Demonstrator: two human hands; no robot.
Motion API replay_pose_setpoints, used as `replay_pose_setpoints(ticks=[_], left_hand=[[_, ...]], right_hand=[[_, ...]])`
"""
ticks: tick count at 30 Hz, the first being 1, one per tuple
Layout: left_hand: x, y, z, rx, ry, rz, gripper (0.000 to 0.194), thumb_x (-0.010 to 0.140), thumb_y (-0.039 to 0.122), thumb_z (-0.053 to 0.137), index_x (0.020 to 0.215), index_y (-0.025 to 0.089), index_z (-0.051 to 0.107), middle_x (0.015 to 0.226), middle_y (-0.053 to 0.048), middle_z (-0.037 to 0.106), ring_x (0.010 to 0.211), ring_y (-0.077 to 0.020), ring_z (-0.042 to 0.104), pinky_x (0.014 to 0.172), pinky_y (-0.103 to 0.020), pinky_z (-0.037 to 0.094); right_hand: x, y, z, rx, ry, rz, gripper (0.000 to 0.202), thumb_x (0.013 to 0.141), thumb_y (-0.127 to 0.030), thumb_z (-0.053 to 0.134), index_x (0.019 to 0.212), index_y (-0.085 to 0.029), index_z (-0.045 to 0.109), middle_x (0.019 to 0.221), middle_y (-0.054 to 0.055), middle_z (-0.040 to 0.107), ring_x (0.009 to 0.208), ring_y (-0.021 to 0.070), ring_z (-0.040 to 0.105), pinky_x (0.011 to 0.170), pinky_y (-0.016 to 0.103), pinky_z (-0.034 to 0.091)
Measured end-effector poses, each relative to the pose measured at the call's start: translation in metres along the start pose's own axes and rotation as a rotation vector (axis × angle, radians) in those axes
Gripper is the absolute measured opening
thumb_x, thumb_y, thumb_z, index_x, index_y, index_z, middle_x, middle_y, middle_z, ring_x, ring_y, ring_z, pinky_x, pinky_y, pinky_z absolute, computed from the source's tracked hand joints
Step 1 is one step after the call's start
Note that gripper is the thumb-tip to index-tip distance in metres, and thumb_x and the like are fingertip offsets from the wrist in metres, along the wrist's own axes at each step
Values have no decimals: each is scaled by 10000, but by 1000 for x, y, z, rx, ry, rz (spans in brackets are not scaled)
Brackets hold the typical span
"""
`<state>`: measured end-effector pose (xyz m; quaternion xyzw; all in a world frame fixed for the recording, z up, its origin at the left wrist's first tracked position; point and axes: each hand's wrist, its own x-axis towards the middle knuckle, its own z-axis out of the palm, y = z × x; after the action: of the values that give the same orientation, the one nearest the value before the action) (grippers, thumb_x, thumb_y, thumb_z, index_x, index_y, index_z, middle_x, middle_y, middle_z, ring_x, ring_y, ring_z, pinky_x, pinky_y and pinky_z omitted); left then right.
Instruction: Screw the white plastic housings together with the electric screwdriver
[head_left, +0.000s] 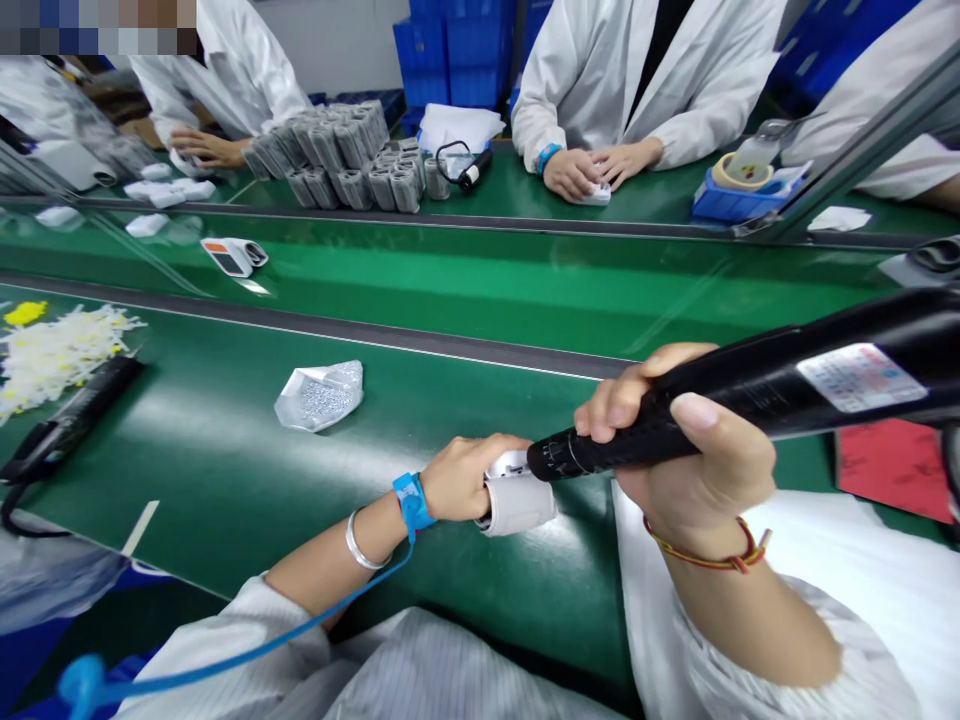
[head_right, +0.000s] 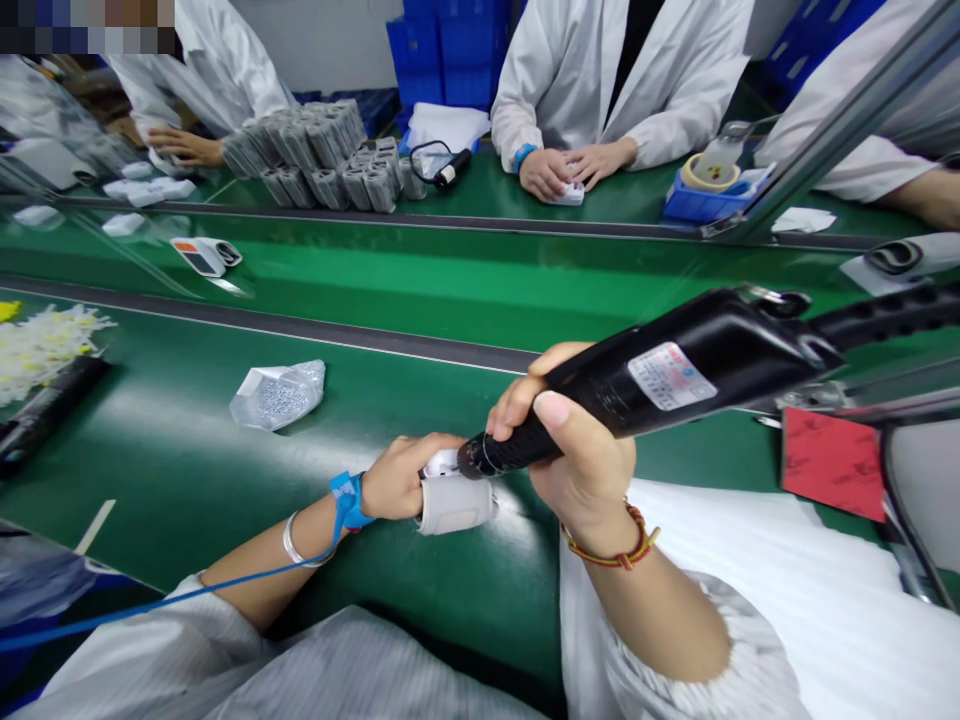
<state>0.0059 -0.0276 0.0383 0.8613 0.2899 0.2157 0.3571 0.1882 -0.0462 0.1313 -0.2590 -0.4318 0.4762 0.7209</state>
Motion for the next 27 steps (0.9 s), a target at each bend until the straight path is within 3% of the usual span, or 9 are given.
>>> replay_pose_setpoints(ticks=[3, 5, 8, 12, 17, 20, 23, 25, 27], left_hand=[[1, -3, -4, -39, -5, -72, 447, 756, 256, 575, 1194, 247, 487, 1026, 1, 660, 821, -137, 635, 709, -219, 462], [4, -12, -9, -83, 46, -162, 411, 742, 274, 602, 1142, 236, 520, 990, 1, 665, 800, -139, 628, 685, -220, 460], [10, -38, -20, -231, 210, -297, 243, 715, 280, 628, 925, 168, 582, 822, -6, 673, 713, -135, 614, 621, -211, 451], [27, -77, -38, -440, 430, -381, 116, 683, 205, 610, 770, 138, 570, 690, 10, 650, 640, -113, 597, 589, -193, 446], [65, -101, -49, -670, 524, -572, 140, 747, 242, 605, 786, 112, 570, 457, 49, 524, 368, -67, 477, 441, -179, 418], [89, -104, -49, -766, 658, -541, 270, 835, 248, 525, 1070, 114, 513, 723, -23, 638, 584, -82, 619, 615, -210, 515], [100, -105, -49, -987, 811, -453, 550, 812, 159, 565, 1309, 199, 335, 1130, -79, 583, 968, -103, 620, 890, -256, 478], [100, -108, -49, -1097, 813, -405, 611, 775, 126, 605, 1319, 220, 343, 1231, -96, 526, 1081, -137, 574, 972, -295, 429], [97, -111, -48, -1089, 754, -373, 506, 759, 132, 617, 1235, 184, 452, 1223, -112, 535, 1105, -166, 561, 998, -324, 406]], right_hand=[[9, 3, -9, 29, 74, 31, 167, 679, -316, 595, 793, -199, 563, 518, -12, 522, 433, 147, 481, 443, 288, 431], [19, 10, -25, 71, 214, 86, 168, 662, -333, 571, 758, -196, 556, 512, -19, 505, 445, 136, 470, 451, 278, 435], [36, 30, -60, 170, 499, 190, 155, 679, -338, 522, 712, -186, 518, 519, -25, 468, 473, 121, 462, 474, 271, 453], [48, 64, -99, 262, 760, 425, 131, 723, -291, 472, 657, -180, 449, 518, -30, 416, 455, 107, 429, 439, 251, 439], [47, 85, -111, 303, 782, 520, 123, 736, -276, 482, 672, -177, 445, 546, -27, 419, 480, 102, 447, 466, 254, 469], [47, 85, -112, 301, 774, 521, 118, 737, -273, 488, 683, -176, 452, 556, -26, 424, 493, 103, 456, 487, 261, 484], [47, 85, -113, 293, 777, 525, 118, 735, -276, 497, 693, -174, 456, 567, -23, 432, 505, 105, 466, 501, 268, 492], [48, 86, -114, 288, 777, 524, 122, 734, -281, 501, 695, -173, 458, 570, -24, 432, 508, 105, 467, 506, 268, 493], [48, 87, -115, 285, 775, 520, 125, 732, -283, 505, 695, -173, 458, 571, -26, 428, 509, 103, 466, 515, 268, 496]])
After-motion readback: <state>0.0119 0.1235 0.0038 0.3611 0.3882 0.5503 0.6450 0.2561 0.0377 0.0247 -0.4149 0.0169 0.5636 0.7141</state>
